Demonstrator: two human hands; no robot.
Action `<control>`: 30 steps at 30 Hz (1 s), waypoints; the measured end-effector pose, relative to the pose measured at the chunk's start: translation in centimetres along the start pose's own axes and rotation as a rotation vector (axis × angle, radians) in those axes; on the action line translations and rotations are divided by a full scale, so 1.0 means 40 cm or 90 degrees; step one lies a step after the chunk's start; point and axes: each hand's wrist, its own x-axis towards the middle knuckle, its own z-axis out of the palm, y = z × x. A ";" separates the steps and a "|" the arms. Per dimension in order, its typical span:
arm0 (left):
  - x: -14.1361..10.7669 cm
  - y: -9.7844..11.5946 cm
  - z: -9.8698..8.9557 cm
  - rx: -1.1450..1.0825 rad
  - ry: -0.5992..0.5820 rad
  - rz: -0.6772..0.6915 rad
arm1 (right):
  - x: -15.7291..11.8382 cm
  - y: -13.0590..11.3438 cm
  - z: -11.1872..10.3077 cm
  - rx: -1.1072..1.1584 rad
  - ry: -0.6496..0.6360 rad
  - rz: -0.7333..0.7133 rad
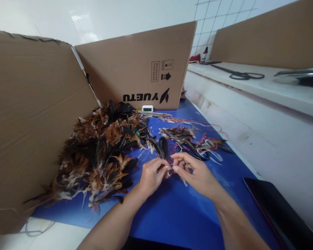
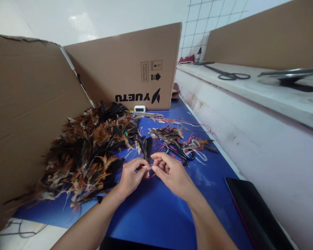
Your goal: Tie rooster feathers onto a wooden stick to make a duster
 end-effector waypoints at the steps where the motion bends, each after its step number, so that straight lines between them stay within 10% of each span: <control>1: 0.001 0.003 0.000 -0.018 0.001 -0.010 | 0.001 0.001 -0.003 0.005 -0.011 -0.002; 30: 0.018 -0.002 0.006 -0.530 0.031 -0.259 | 0.003 0.023 0.032 -0.216 0.071 -0.278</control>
